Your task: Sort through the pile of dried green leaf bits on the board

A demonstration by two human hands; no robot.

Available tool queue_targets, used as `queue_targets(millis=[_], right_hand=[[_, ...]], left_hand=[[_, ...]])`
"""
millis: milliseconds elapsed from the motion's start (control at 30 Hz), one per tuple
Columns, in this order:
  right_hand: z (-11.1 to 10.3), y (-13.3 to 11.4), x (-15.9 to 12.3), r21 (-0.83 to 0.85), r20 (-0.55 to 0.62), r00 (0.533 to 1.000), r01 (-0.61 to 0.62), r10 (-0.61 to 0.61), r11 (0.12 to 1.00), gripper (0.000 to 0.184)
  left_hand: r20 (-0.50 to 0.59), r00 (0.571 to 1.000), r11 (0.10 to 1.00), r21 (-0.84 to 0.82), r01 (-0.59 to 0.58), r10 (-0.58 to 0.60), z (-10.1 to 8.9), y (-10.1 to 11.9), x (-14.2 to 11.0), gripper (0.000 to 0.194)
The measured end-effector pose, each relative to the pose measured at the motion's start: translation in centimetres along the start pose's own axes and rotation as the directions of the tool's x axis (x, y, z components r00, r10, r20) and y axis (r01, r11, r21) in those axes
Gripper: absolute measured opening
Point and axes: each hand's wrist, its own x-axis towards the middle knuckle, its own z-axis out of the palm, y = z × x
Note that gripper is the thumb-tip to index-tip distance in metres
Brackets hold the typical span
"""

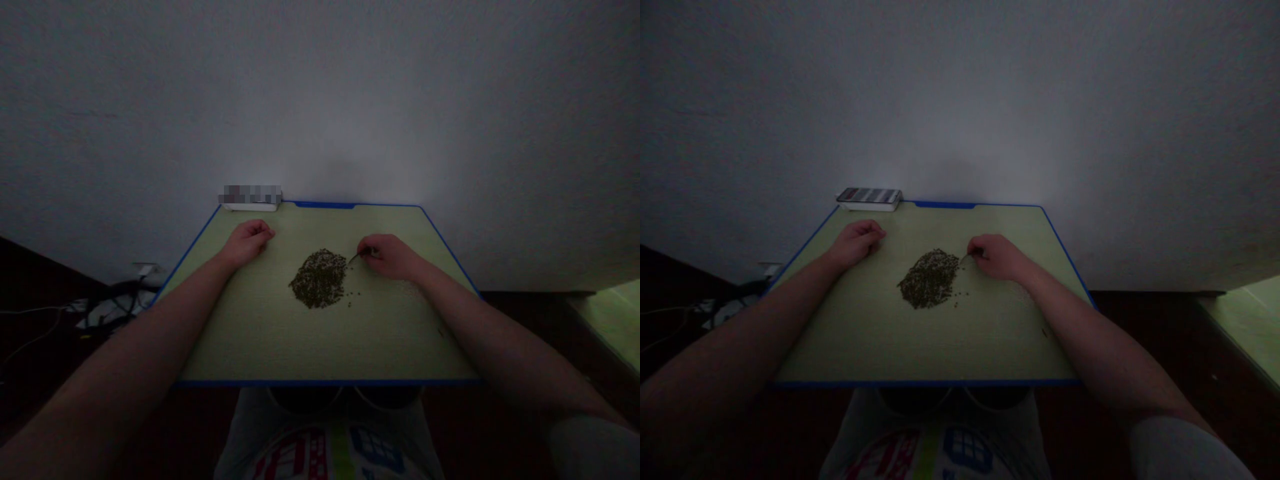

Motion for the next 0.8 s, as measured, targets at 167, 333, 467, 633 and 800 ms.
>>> queue_targets(millis=[167,333,467,633,800], right_hand=[[-0.23,-0.29,-0.35,0.042,0.029,1.0,0.003,-0.005,0.999,0.018],[-0.31,-0.66,-0.32,0.022,0.015,1.0,-0.008,0.007,1.0,0.02],[-0.19,-0.35,-0.27,0.022,0.0,1.0,-0.018,0.018,1.0,0.018],[0.0,-0.13,-0.15,0.026,-0.015,1.0,-0.015,0.015,1.0,0.019],[-0.1,-0.57,-0.27,0.048,0.014,1.0,0.012,-0.012,0.999,0.02]], left_hand=[[0.01,1.0,1.0,-0.003,-0.014,0.014,-0.03,0.07,0.02,0.019],[0.001,1.0,1.0,0.028,-0.01,0.01,-0.02,0.24,-0.02,0.021],[0.007,1.0,1.0,0.015,-0.01,0.01,-0.01,0.17,-0.03,0.02],[0.002,1.0,0.999,0.047,-0.001,0.001,-0.03,0.33,-0.14,0.02],[0.007,1.0,0.999,0.047,-0.003,0.002,-0.05,0.33,-0.1,0.021]])
